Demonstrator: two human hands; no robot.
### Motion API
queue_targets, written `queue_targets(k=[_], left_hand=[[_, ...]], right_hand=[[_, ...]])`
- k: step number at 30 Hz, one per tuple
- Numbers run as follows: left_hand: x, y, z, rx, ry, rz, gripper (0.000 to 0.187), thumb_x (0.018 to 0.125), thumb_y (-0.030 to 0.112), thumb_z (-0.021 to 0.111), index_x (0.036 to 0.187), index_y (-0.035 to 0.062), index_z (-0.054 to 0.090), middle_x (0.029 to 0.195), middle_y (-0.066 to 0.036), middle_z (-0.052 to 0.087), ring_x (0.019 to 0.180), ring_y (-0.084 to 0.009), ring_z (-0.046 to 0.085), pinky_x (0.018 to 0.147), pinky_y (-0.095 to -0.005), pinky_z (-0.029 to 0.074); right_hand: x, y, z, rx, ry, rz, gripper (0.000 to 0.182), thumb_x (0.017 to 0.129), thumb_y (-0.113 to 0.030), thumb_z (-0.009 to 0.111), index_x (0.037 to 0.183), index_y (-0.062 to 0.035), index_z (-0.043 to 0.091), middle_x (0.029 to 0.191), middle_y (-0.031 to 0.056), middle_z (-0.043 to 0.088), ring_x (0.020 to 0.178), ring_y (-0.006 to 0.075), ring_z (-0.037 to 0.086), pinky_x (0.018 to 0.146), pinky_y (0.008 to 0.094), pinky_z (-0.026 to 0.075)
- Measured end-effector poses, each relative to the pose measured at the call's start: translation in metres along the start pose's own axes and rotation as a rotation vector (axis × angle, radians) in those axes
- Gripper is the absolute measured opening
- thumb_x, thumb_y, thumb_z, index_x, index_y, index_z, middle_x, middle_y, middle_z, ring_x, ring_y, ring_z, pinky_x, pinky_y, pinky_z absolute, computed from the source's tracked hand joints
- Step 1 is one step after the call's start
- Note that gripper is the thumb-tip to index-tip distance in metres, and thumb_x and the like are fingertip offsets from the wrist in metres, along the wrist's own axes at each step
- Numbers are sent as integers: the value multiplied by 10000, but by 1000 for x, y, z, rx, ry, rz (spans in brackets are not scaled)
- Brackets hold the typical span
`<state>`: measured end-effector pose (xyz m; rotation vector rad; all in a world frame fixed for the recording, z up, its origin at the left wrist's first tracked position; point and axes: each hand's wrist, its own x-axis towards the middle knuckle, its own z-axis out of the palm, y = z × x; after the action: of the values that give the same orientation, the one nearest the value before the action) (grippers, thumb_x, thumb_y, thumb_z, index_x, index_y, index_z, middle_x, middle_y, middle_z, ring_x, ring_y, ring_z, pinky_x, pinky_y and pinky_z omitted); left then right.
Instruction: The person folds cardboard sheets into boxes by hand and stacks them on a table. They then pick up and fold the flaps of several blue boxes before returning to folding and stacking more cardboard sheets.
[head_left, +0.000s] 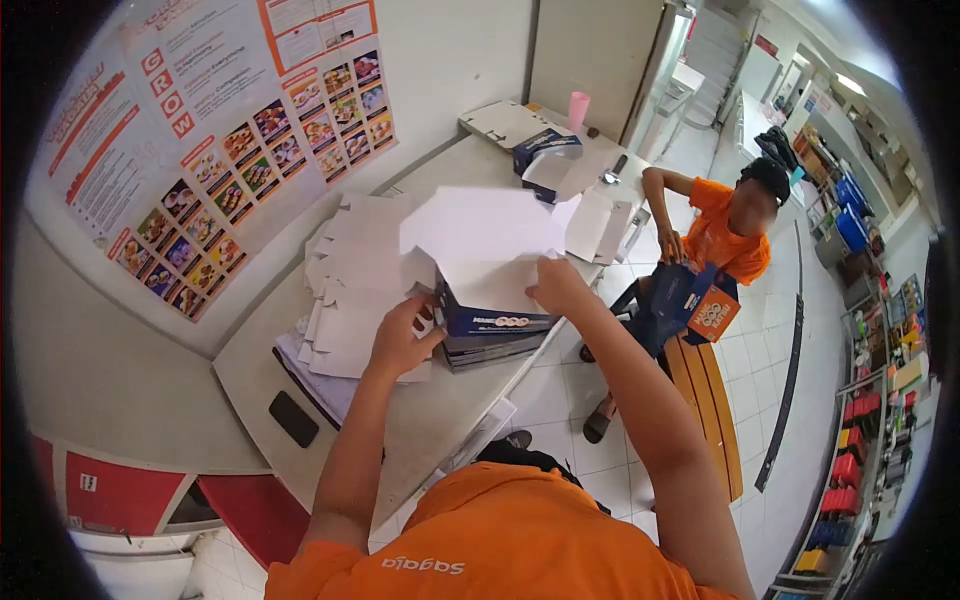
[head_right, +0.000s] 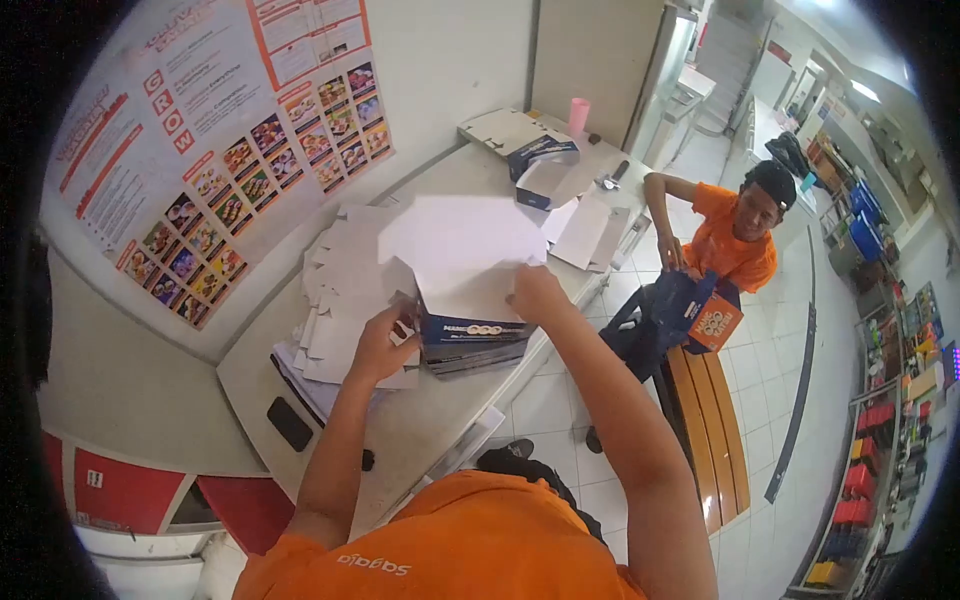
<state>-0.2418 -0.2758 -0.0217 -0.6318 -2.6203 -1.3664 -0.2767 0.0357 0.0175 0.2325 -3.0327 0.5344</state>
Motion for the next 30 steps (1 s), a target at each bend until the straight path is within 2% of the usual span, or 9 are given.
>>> queue_targets(k=[5, 11, 13, 17, 21, 23, 27, 29, 30], left_hand=[[2, -9, -1, -91, -32, -58, 465, 763, 163, 802, 1181, 59, 627, 997, -113, 708, 775, -252, 680, 713, -357, 556], [-1, 11, -8, -100, -122, -68, 464, 762, 101, 774, 1195, 67, 611, 1047, -122, 710, 901, -247, 690, 778, -350, 571], [-7, 31, -8, -188, -84, -99, 494, 742, 12, 755, 1213, 78, 623, 1158, -138, 641, 968, -273, 665, 809, -350, 571], [-25, 38, 3, -2, -92, 33, 603, 719, -92, 699, 1254, 185, 704, 1259, -130, 475, 1095, -290, 568, 958, -350, 517], [-38, 18, 17, 37, -13, 197, 601, 728, -128, 645, 1224, 200, 731, 1290, -106, 488, 961, -178, 572, 724, -303, 544], [-41, 19, 21, 224, -31, 130, 567, 788, -100, 618, 1281, 167, 700, 1359, -155, 478, 1175, -283, 542, 989, -365, 487], [-41, 21, 33, 11, 123, 161, 525, 821, -94, 596, 1309, 93, 648, 1380, -179, 501, 1190, -311, 542, 982, -379, 485], [-47, -41, 47, -424, 338, -142, 529, 837, -66, 613, 1354, 37, 571, 1403, -195, 496, 1236, -351, 518, 1021, -426, 466], [-49, -75, 55, -91, 357, -130, 537, 836, -15, 661, 1360, 28, 551, 1394, -201, 507, 1257, -369, 507, 1032, -461, 460]], right_hand=[[-5, -8, -2, -103, -93, 73, 271, 837, -182, 712, 1018, 15, 679, 1024, 285, 705, 997, 433, 697, 875, 515, 563], [4, 6, 17, -106, 14, 22, 188, 879, -122, 581, 990, -4, 677, 966, 283, 705, 951, 452, 700, 854, 531, 565], [6, 10, 24, -54, 62, 39, 266, 874, -165, 673, 1051, 33, 646, 978, 286, 706, 954, 457, 693, 868, 529, 556], [1, 4, 24, 3, 84, 101, 239, 891, -152, 639, 1036, 38, 648, 951, 303, 697, 939, 470, 691, 845, 538, 558], [-4, -10, 17, -57, 89, 145, 203, 910, -128, 573, 1012, 25, 659, 955, 287, 707, 907, 441, 715, 806, 509, 586], [-6, -16, 19, -89, 61, 175, 192, 909, -109, 544, 992, 11, 669, 963, 266, 717, 909, 426, 726, 797, 496, 596], [-10, -14, 38, -180, 159, 162, 240, 909, -135, 584, 1084, 23, 630, 886, 193, 744, 805, 363, 754, 686, 445, 614], [-14, -22, 34, -174, 170, 234, 264, 912, -145, 592, 1111, 26, 612, 864, 174, 748, 775, 350, 757, 650, 428, 614], [-16, -24, 29, -137, 91, 241, 286, 935, -164, 565, 1155, 17, 590, 935, 191, 744, 839, 370, 748, 702, 439, 607]])
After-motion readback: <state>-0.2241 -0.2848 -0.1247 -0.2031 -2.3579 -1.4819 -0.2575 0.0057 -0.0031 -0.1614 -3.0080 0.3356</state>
